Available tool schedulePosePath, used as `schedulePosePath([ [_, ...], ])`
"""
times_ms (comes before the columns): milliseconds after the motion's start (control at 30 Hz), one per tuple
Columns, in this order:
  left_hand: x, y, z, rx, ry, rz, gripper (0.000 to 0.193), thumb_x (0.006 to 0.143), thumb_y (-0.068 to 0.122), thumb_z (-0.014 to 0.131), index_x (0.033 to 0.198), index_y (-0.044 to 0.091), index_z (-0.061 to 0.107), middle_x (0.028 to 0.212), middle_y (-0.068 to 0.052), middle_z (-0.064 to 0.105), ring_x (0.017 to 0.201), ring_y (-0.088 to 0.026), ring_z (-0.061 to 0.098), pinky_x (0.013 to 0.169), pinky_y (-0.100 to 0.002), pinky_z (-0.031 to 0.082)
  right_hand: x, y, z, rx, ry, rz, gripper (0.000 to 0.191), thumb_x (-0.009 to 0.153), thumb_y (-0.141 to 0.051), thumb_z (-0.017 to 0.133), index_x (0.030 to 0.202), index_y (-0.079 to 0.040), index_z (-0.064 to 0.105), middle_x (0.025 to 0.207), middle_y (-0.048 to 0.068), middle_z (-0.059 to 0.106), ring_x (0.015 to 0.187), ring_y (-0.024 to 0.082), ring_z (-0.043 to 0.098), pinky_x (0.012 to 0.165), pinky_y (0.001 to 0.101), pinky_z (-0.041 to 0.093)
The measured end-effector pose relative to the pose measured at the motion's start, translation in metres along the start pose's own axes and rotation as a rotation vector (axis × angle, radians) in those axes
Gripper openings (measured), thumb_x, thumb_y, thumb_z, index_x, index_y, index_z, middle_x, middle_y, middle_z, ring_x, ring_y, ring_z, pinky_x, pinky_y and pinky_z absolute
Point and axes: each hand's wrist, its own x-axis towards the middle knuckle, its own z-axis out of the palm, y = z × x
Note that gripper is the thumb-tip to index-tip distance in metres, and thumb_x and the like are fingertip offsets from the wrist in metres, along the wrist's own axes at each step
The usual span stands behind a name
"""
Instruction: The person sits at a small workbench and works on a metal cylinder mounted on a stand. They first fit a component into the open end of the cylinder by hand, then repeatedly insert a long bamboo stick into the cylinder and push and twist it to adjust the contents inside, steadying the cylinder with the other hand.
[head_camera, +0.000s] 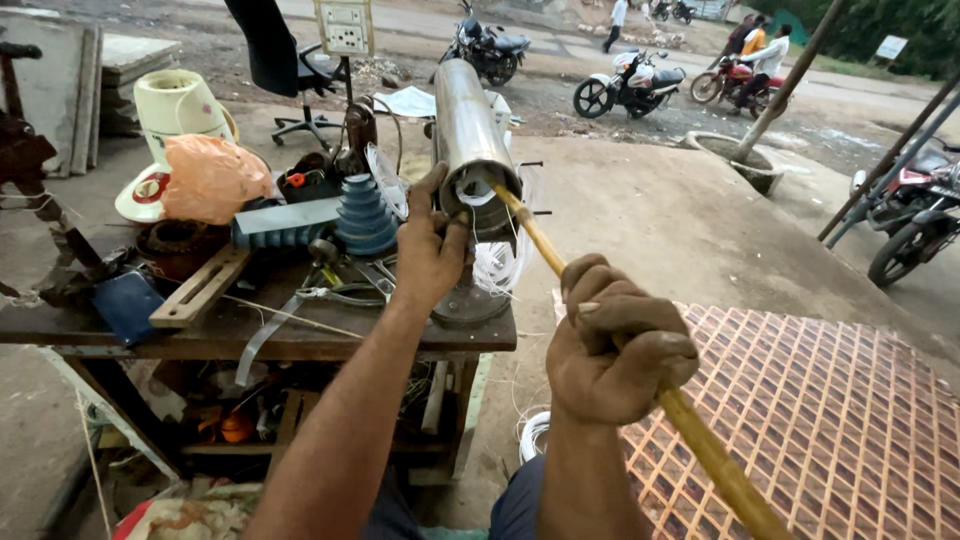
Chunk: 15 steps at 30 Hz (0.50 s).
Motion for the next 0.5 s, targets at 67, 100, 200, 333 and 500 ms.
schedulePosePath([
  [67,-0.001,-0.001,0.0,-0.003,0.001,0.003,0.066,0.097,-0.003,0.054,0.158,0.01,0.033,0.072,-0.004,0.066,0.058,-0.009,0.06,0.053,-0.027,0.05,0.006,0.01,0.001,-0.004,0.011,-0.002,0.053,0.112,-0.049,0.048,0.081,-0.008,0.059,0.051,-0.003,0.034,0.04,0.012,0.031,0.049,0.0324,0.036],
  [100,-0.002,-0.001,-0.001,0.052,0.023,0.009,0.066,0.096,-0.003,0.055,0.158,0.01,0.035,0.072,-0.006,0.067,0.058,-0.01,0.062,0.054,-0.028,0.052,0.009,0.012,0.002,-0.002,0.01,0.006,0.055,0.11,-0.051,0.049,0.078,-0.008,0.06,0.049,-0.005,0.033,0.038,0.011,0.031,0.046,0.0309,0.036],
  [200,0.0,-0.003,-0.002,0.168,0.047,0.066,0.068,0.092,-0.004,0.056,0.157,0.01,0.038,0.074,-0.009,0.069,0.062,-0.014,0.067,0.059,-0.031,0.055,0.017,0.014,0.004,0.055,0.078,0.165,0.053,0.113,-0.052,0.049,0.085,-0.008,0.061,0.051,0.002,0.036,0.047,0.016,0.037,0.059,0.0369,0.041],
  [333,0.002,-0.004,-0.002,0.204,0.065,0.15,0.069,0.091,-0.003,0.056,0.156,0.01,0.038,0.08,-0.012,0.072,0.066,-0.017,0.071,0.064,-0.033,0.057,0.022,0.007,0.002,0.078,0.184,0.216,0.059,0.117,-0.051,0.047,0.083,-0.004,0.062,0.052,-0.001,0.034,0.049,0.013,0.036,0.059,0.034,0.036],
  [500,-0.003,-0.003,-0.001,0.17,0.058,0.033,0.066,0.094,0.0,0.056,0.156,0.012,0.037,0.075,-0.012,0.073,0.061,-0.017,0.07,0.059,-0.033,0.055,0.004,0.03,0.014,0.082,0.197,0.211,0.058,0.116,-0.049,0.048,0.081,-0.004,0.059,0.054,-0.002,0.036,0.049,0.01,0.031,0.061,0.0338,0.036],
])
